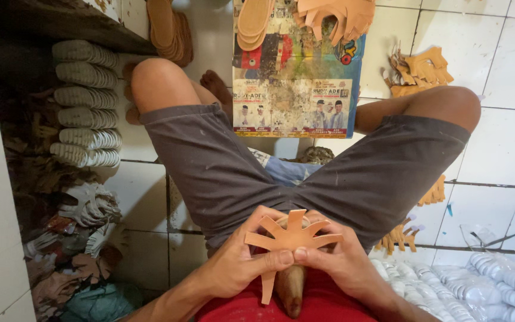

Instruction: The person sits on the floor and assembles slipper components by hand. They pick up a sole and a decorative upper piece, align them, and press them together to form a finished slipper, repeating the process with multiple units.

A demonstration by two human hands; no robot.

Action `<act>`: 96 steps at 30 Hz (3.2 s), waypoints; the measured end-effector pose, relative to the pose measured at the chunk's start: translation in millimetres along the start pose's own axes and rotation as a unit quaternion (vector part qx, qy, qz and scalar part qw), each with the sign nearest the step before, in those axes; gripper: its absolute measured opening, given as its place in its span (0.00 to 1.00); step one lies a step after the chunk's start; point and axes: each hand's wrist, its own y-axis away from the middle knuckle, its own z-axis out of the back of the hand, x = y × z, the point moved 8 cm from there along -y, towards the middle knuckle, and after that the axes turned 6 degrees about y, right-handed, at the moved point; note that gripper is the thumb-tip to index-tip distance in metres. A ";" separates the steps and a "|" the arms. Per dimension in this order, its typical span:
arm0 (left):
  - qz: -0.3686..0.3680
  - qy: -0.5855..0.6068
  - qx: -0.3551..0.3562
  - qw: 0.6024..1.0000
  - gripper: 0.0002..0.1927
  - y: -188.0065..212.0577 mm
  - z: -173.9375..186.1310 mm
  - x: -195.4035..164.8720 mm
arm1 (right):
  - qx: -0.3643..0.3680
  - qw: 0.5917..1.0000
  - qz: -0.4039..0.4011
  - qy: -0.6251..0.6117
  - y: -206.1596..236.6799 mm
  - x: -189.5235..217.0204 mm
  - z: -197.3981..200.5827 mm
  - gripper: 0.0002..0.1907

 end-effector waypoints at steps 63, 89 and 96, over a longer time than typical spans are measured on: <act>-0.111 0.069 -0.053 0.990 0.33 29.5 42.4 51.7 | 0.174 0.972 -0.066 -0.142 -6.9 -26.6 -9.0 0.07; -0.159 0.141 0.073 0.974 0.31 30.8 8.0 24.9 | 0.379 0.885 -0.185 -0.196 -31.6 -46.9 -44.4 0.09; -0.176 -0.004 0.054 0.983 0.33 35.2 11.3 15.3 | 0.545 0.810 -0.145 -0.163 -30.7 -21.7 -68.0 0.35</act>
